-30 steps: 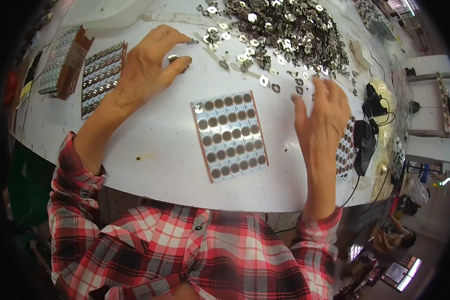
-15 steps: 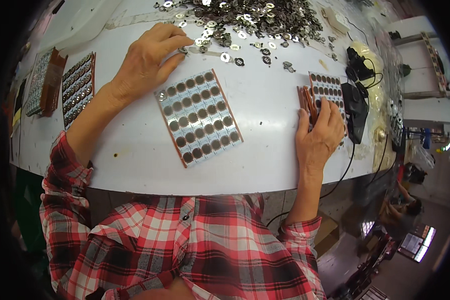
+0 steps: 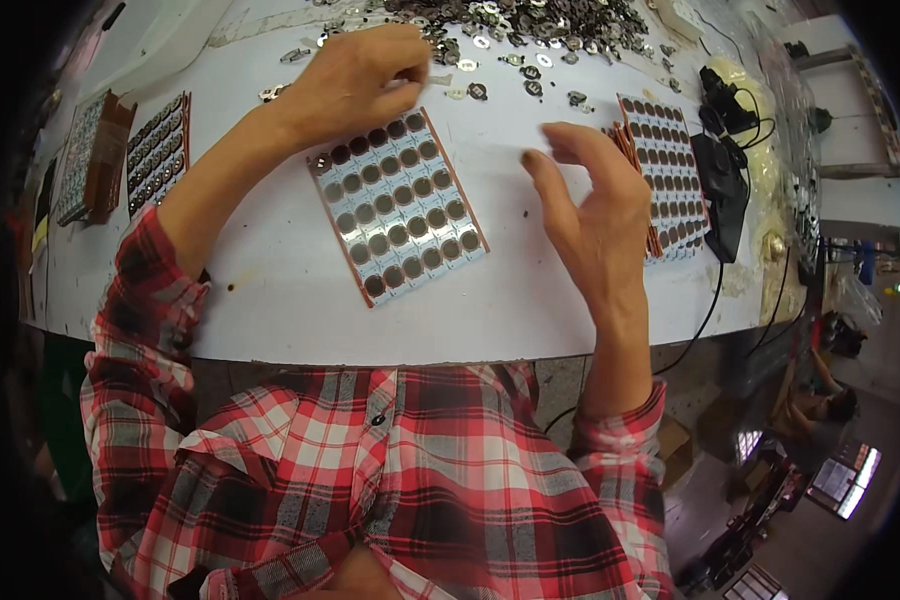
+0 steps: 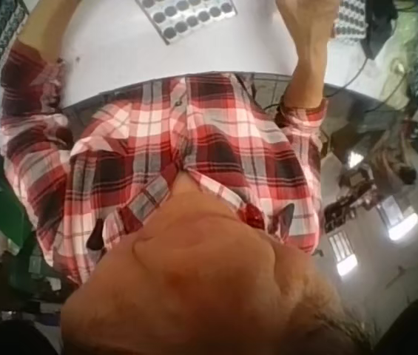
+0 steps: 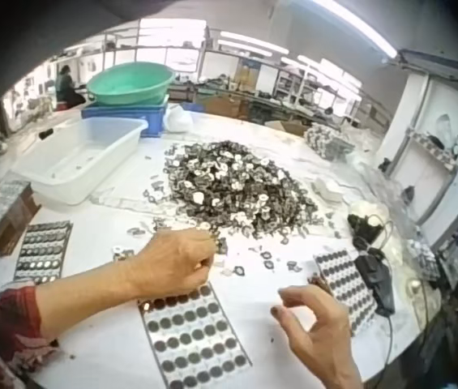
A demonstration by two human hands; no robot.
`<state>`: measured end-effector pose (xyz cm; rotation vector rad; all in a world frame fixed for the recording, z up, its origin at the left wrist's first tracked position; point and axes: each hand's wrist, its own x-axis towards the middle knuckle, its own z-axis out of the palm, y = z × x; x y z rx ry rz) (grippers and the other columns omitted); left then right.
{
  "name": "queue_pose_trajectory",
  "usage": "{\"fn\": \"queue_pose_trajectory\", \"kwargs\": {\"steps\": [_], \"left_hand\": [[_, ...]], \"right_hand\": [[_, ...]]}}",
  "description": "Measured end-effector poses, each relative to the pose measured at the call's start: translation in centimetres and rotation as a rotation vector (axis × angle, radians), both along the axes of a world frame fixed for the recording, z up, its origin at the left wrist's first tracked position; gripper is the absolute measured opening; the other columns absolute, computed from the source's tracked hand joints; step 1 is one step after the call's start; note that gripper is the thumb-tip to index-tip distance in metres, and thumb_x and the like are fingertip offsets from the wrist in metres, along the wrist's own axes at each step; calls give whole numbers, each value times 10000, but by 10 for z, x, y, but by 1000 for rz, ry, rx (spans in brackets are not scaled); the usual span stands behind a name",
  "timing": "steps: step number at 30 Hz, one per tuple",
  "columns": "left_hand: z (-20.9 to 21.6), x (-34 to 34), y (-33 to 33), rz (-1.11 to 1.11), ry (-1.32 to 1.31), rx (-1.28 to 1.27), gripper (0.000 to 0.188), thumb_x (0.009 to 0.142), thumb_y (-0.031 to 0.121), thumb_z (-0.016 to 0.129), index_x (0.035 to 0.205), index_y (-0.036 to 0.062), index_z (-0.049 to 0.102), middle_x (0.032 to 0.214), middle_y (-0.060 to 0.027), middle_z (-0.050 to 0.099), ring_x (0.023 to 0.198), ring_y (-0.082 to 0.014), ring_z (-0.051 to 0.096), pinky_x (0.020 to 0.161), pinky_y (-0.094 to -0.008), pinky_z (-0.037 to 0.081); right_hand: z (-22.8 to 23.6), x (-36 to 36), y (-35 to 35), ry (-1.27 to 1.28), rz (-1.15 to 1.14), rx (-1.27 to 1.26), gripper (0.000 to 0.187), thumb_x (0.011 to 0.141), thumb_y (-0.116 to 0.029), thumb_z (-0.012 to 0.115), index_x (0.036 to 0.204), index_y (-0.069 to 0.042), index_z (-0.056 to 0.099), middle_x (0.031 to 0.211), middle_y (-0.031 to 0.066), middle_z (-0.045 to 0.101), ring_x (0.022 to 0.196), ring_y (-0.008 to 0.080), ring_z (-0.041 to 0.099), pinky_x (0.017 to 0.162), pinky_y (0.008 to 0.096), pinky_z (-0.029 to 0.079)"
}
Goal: Assembling small circular metal parts into a grid-based storage tray.
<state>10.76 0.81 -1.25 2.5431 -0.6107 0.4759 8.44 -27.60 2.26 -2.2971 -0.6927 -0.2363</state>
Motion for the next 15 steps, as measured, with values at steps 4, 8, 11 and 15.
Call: {"fn": "queue_pose_trajectory", "kwargs": {"steps": [4,8,11,15], "left_hand": [[-2,-30,16,85,-50,-146,133,867,57,668,998,51,645,957,-76,660,804,-236,671,679,-344,520],[12,-60,35,241,-81,-103,211,879,50,671,1090,66,670,998,-78,668,848,-236,681,690,-336,523],[14,-75,54,340,-151,27,272,855,44,663,1126,67,673,1001,-75,660,869,-256,670,725,-318,520],[2,-82,78,328,-79,77,257,844,40,654,1100,54,673,967,-81,652,846,-250,662,731,-327,518]], "right_hand": [[5,27,21,150,199,-10,192,928,-74,721,1088,31,738,991,131,767,932,175,734,845,295,556],[-13,64,42,-135,337,-151,168,923,-44,699,1083,-19,739,993,81,744,881,197,727,753,287,551],[-18,72,65,-142,381,-165,181,910,-36,698,1084,-56,741,992,73,722,847,209,715,724,318,544],[-31,82,89,-308,419,-225,151,903,-55,710,1049,-74,740,989,81,711,860,258,699,748,353,543]]}}
